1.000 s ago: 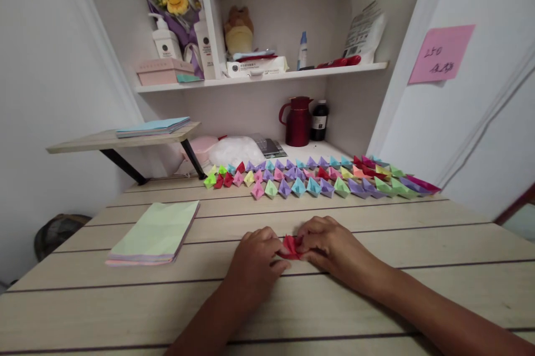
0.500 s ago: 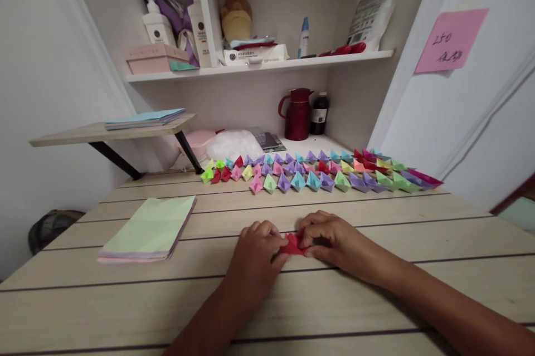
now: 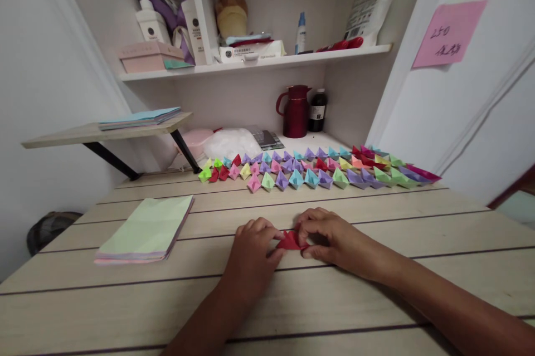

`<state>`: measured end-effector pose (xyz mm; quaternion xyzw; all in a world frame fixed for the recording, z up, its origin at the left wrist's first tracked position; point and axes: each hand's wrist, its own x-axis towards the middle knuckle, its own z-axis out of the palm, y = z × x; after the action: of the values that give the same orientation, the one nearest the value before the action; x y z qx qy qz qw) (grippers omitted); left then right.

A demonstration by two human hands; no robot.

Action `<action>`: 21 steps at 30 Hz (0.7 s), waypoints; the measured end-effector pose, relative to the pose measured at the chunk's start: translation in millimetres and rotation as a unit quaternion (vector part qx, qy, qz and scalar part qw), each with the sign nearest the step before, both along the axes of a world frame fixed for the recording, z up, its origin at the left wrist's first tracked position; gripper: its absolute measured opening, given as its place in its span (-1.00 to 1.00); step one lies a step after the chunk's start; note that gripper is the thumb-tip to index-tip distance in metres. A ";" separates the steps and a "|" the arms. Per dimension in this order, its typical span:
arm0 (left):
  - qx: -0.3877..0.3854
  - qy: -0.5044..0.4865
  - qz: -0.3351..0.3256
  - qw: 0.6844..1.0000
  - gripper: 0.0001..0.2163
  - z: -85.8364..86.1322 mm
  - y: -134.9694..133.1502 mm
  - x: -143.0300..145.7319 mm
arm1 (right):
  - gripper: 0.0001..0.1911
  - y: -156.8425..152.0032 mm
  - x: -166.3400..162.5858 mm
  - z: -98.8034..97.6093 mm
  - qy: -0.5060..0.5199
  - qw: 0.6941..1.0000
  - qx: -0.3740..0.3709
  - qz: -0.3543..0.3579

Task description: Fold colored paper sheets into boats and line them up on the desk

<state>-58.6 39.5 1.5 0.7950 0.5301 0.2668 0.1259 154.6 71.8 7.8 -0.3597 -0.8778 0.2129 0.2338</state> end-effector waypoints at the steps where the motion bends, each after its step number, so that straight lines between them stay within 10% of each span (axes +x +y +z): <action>1: -0.003 0.001 -0.004 1.000 -0.78 -0.1 0.1 -0.2 | -0.91 -0.3 0.4 0.9 -0.002 1.000 -0.003 0.004; 13: 0.051 0.126 -0.104 0.985 -0.55 11.2 -7.2 -2.6 | -0.78 -3.0 0.7 7.0 0.006 1.000 -0.020 0.005; 21: 0.037 0.058 -0.034 0.997 -0.67 2.9 -4.8 4.3 | -0.92 3.1 3.5 0.4 0.030 0.999 -0.039 -0.019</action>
<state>-54.3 34.7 4.3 0.8307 0.4991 0.2354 0.0740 158.1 74.9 8.2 -0.3784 -0.8544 0.2532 0.2503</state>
